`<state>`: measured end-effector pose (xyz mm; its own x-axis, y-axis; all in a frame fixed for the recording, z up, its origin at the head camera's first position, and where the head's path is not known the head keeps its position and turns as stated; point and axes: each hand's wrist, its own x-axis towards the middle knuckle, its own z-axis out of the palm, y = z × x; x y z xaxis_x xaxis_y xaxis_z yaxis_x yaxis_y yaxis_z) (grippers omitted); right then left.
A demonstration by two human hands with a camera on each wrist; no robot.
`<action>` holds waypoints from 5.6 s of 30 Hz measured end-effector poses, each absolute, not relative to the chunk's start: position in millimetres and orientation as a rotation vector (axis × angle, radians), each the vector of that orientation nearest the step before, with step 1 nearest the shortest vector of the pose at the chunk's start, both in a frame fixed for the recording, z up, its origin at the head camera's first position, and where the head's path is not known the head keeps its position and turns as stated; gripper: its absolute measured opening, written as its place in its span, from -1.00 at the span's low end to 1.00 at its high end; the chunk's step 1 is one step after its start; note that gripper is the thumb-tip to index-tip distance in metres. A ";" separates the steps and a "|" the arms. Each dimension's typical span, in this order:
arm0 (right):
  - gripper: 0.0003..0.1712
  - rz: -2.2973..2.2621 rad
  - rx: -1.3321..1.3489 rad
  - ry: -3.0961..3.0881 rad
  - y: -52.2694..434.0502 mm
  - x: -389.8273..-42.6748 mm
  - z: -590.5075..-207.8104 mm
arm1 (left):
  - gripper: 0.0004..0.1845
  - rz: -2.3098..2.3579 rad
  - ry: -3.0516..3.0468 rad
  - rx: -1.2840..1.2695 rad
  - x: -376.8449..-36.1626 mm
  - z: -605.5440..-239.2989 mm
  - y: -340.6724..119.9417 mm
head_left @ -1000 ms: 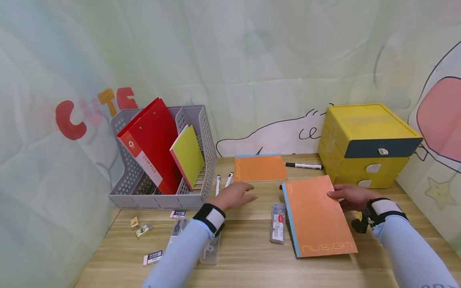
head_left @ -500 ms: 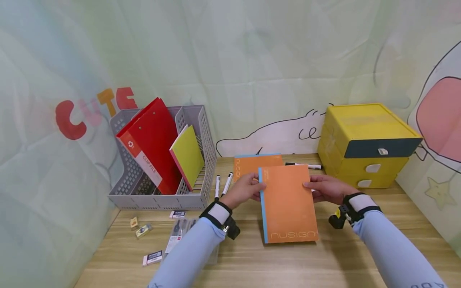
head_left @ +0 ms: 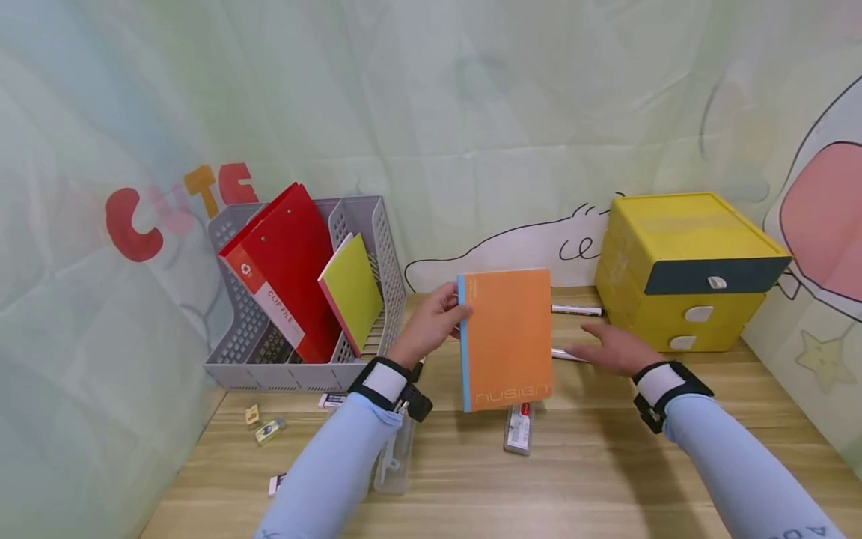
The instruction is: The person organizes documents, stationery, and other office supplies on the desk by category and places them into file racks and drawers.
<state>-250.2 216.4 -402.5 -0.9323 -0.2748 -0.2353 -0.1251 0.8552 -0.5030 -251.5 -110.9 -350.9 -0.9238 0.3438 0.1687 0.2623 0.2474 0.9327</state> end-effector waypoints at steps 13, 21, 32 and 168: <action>0.15 -0.507 -0.223 2.654 215.9 -244.6 -402.7 | -0.69 2.001 3.140 0.531 -242.2 -301.8 -162.6; 0.15 -0.524 -0.196 2.616 218.2 -246.8 -403.7 | -0.52 2.127 3.482 0.279 -231.5 -283.1 -197.3; 0.22 -0.568 -0.135 2.583 217.3 -242.2 -402.2 | -0.58 2.346 3.527 -0.197 -234.4 -274.0 -236.2; -0.13 -0.598 -0.175 2.664 139.4 -280.9 -444.4 | -0.36 1.009 2.720 -0.058 -290.7 -440.1 -107.7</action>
